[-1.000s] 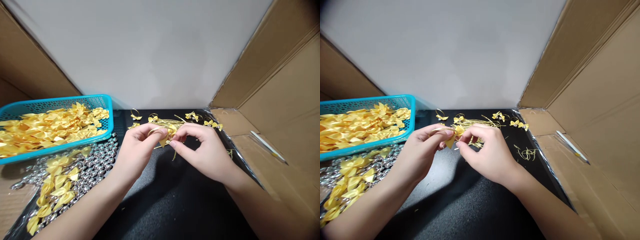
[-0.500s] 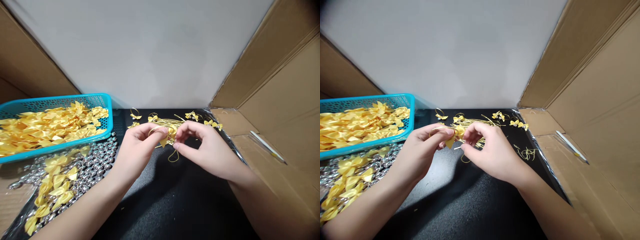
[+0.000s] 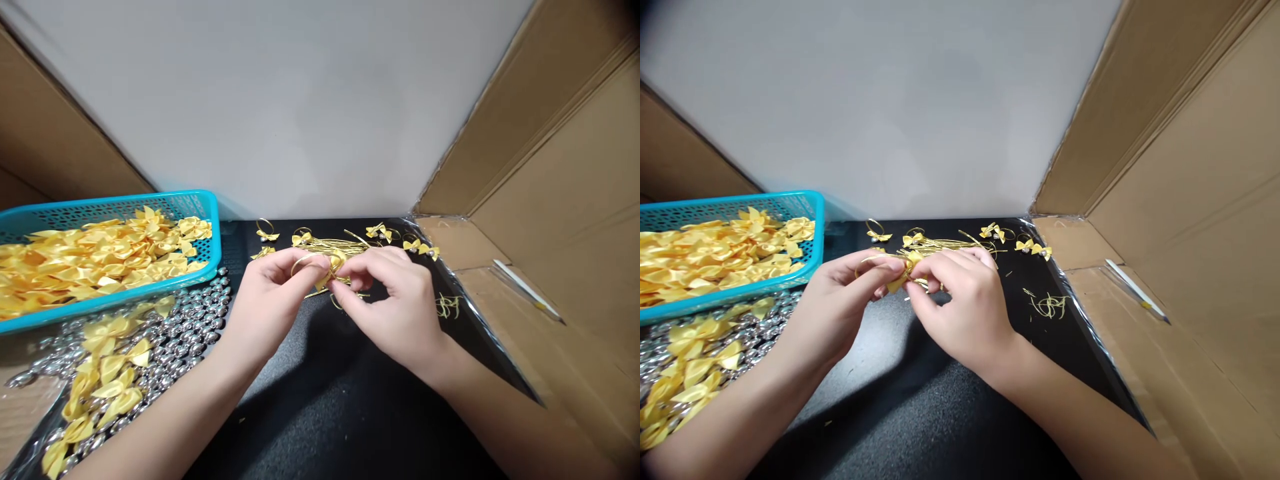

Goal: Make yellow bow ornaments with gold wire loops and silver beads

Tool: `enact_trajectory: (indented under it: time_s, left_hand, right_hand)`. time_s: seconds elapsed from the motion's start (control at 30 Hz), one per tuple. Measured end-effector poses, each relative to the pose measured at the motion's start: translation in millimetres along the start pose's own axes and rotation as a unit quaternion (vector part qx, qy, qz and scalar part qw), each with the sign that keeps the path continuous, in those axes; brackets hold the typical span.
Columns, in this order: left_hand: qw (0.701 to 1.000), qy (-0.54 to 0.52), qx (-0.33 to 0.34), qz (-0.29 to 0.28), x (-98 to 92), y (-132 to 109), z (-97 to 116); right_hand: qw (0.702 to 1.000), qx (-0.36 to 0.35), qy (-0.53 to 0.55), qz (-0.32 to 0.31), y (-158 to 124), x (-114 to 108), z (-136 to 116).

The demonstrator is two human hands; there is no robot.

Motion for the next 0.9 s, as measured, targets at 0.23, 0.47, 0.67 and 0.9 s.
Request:
enact_trajectory:
  time_s: [0.23, 0.47, 0.67, 0.9]
  left_hand:
    - [0.999, 0.017, 0.017, 0.028, -5.1, 1.7, 3.7]
    - [0.998, 0.003, 0.02, 0.068, -16.3, 14.0, -4.8]
    - [0.999, 0.02, 0.009, 0.046, -13.9, 15.4, -13.0]
    - [0.999, 0.04, 0.006, 0.026, -11.6, 13.0, -17.3]
  right_hand:
    - [0.994, 0.046, 0.008, -0.102, 1.2, 10.9, 9.0]
    - [0.913, 0.101, 0.086, -0.385, -12.3, 44.7, 37.6]
    - [0.953, 0.173, 0.188, -0.163, -1.6, 39.9, 37.8]
    - [0.962, 0.186, 0.171, -0.106, -8.5, 42.6, 35.2]
Point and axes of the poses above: each hand's wrist, its own y-axis towards the middle knuckle, its own x-axis out of the palm, z = x × y, the point moved 7 cm from there along y, towards the middle knuckle, and after that the axes turned 8 degrees about -y, right-handed, at the moved point
